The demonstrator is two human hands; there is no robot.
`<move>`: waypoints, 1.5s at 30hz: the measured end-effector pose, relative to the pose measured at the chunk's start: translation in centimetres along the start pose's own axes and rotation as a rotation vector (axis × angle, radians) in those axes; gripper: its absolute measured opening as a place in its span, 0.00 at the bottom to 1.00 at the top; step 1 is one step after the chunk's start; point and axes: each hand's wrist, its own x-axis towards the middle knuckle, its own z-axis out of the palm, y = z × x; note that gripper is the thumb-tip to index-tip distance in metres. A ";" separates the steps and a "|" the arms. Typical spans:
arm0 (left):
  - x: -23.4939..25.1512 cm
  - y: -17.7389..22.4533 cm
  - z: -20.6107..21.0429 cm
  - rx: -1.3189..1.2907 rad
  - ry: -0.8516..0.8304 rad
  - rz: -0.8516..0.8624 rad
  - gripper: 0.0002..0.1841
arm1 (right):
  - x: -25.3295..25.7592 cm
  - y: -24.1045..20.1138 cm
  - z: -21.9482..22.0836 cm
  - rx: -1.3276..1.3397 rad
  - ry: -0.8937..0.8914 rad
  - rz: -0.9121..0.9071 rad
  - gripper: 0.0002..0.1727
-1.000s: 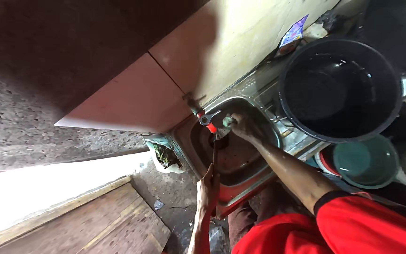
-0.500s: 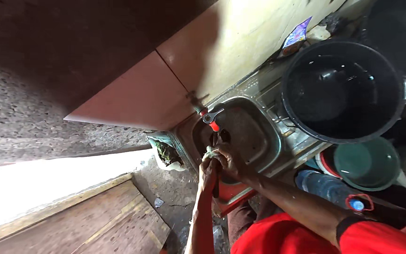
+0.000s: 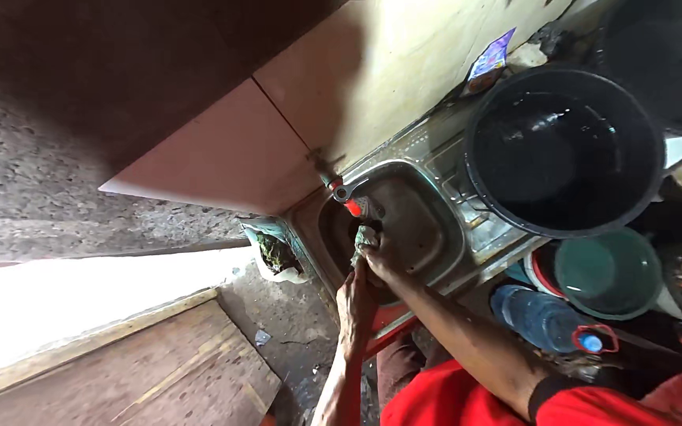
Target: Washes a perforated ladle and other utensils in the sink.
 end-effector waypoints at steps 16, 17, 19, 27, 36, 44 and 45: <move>-0.9 0.9 -0.8 -0.064 -0.142 -0.133 0.26 | -2.1 2.0 -0.4 -0.168 0.063 -0.094 0.26; -1.4 1.0 -0.5 -0.067 -0.142 -0.132 0.26 | -1.1 1.9 -0.5 -0.234 0.098 -0.126 0.27; -2.4 1.2 -0.6 -0.100 -0.172 -0.159 0.24 | 0.9 1.4 -0.8 -0.440 0.133 -0.202 0.27; -0.8 -0.4 0.8 -0.904 -0.079 -0.201 0.17 | 0.9 -0.1 -2.7 -0.391 0.220 -0.349 0.25; -0.1 -1.3 1.7 -0.636 -0.296 -0.089 0.19 | 3.4 2.5 -1.8 0.465 -0.039 0.035 0.29; 5.1 -1.7 1.6 -1.210 -0.240 -0.457 0.18 | 2.7 4.0 -4.4 -0.283 -0.399 -0.283 0.23; 5.4 -1.3 1.7 -1.357 -0.221 -0.530 0.18 | 3.0 3.6 -4.3 -0.332 -0.398 -0.334 0.23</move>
